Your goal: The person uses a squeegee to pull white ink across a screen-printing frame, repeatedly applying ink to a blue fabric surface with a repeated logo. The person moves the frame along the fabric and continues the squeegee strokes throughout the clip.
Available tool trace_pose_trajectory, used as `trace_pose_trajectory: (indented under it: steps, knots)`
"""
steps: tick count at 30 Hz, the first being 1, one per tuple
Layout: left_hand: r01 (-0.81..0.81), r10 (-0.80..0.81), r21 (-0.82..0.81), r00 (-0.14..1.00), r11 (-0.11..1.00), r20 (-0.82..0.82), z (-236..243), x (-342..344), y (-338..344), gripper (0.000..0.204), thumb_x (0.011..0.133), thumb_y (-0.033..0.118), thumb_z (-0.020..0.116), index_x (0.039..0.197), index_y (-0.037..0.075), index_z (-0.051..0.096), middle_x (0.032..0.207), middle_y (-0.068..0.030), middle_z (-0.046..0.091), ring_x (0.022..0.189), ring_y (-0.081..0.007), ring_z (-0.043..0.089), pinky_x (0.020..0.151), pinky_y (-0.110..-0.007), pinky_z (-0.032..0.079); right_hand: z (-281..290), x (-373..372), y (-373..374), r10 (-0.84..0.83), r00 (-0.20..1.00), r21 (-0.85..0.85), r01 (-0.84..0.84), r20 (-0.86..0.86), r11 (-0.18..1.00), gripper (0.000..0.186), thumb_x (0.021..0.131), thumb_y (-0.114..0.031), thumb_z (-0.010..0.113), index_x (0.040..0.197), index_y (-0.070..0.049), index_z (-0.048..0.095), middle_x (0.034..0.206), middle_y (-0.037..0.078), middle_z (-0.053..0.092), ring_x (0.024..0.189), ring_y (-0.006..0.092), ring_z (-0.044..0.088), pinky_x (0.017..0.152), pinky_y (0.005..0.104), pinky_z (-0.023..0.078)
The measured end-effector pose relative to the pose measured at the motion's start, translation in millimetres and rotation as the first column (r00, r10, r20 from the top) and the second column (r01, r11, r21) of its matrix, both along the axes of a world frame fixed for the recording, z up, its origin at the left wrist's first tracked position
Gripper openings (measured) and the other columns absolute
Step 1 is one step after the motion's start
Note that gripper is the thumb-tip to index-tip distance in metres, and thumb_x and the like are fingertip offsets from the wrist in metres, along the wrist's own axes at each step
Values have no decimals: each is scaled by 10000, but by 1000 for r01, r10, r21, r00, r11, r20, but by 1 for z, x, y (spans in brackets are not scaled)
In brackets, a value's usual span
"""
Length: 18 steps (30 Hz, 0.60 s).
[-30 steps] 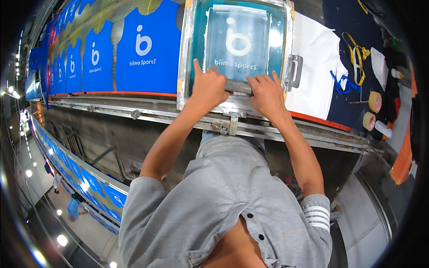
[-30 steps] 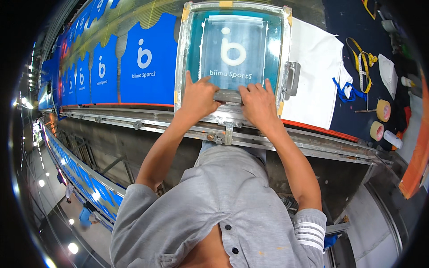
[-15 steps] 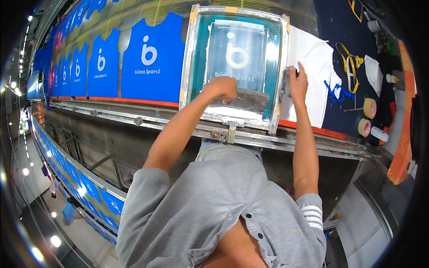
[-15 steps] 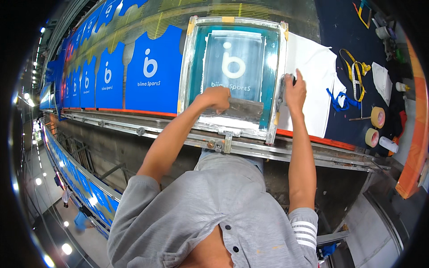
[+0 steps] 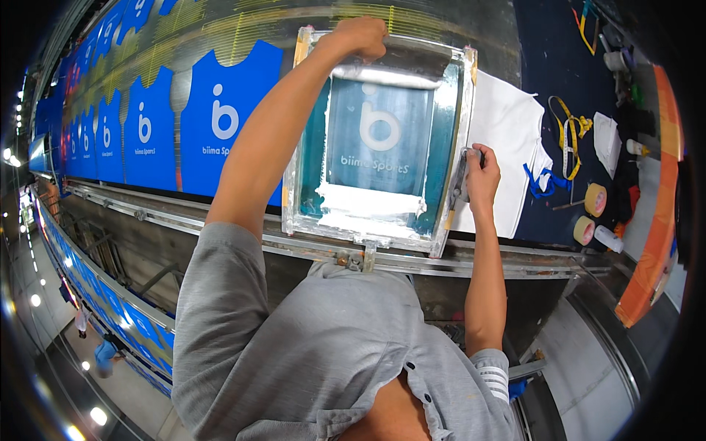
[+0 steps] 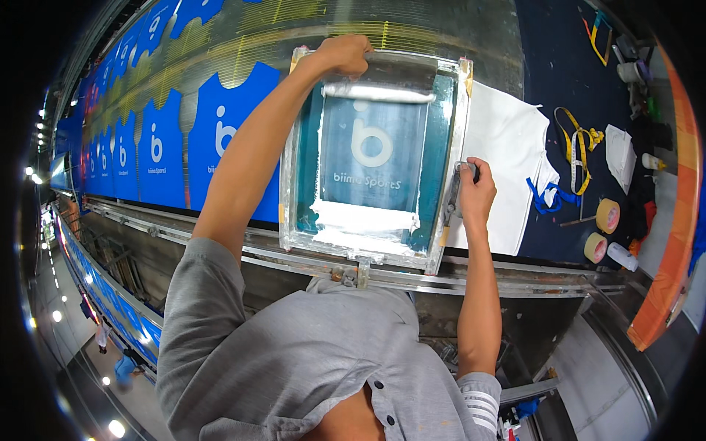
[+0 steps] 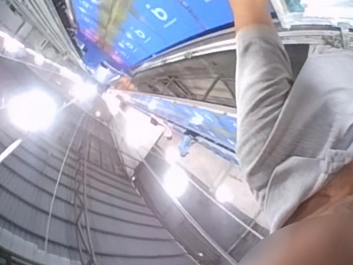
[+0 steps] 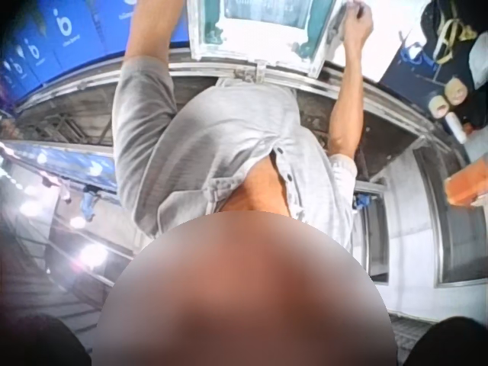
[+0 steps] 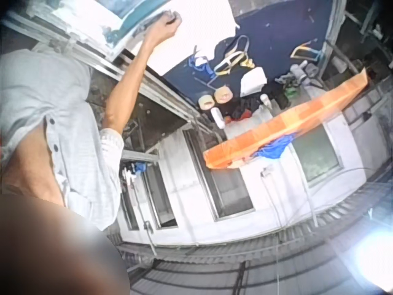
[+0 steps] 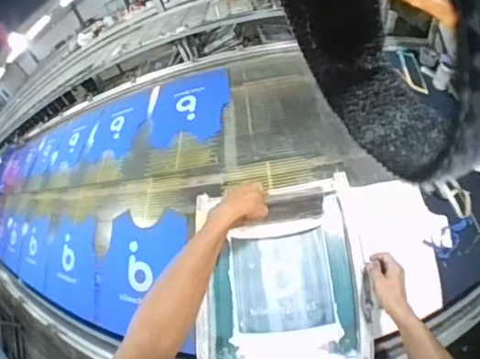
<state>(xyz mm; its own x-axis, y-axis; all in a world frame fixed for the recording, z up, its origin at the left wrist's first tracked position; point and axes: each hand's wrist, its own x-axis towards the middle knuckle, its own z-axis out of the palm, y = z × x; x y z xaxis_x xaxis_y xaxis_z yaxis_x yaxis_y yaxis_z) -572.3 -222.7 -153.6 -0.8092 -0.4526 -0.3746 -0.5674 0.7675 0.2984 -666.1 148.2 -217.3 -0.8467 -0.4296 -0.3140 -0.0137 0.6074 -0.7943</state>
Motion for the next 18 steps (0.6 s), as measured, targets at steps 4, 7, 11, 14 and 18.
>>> trace_pose_trajectory:
  steps: [4,7,11,14,18]
  knots:
    - [-20,-12,-167,982,986,-190,-13,27,43,425,726,126,675,1133,185,785,963,-171,754,921,-363,718,777,-496,564,0,-3,2,16,999,32,-14,-52,999,265,934,-231,694,1081,-10,703,779,70,661,684,149,560,663,321,478]
    - [-34,4,-160,983,987,-185,-12,79,108,406,718,127,701,1095,242,796,963,-92,768,903,-321,728,764,-475,560,4,-5,-2,27,995,71,-21,-97,997,282,926,-270,707,1032,-8,711,731,71,646,650,150,543,639,328,472]
    - [-71,37,-85,937,994,-347,-27,161,215,425,664,-42,650,1043,111,765,975,-158,761,893,-320,736,742,-440,571,-5,-11,-2,5,984,28,0,-177,1000,330,912,-318,730,979,5,727,762,102,695,679,176,604,675,347,499]
    - [-154,40,-151,820,977,-572,-31,219,287,435,702,-75,621,1118,10,721,1132,-170,742,1099,-335,709,921,-441,568,-11,-12,-4,-14,979,-42,6,-204,999,329,911,-309,735,986,11,738,808,105,724,735,186,645,724,350,519]
    - [-176,65,-136,811,975,-581,-19,248,307,474,701,-67,627,1165,12,690,1215,-159,709,1168,-332,672,975,-447,535,-29,-23,1,-48,982,-141,23,-184,990,225,939,-200,708,1023,7,743,846,78,729,783,155,639,744,307,515]
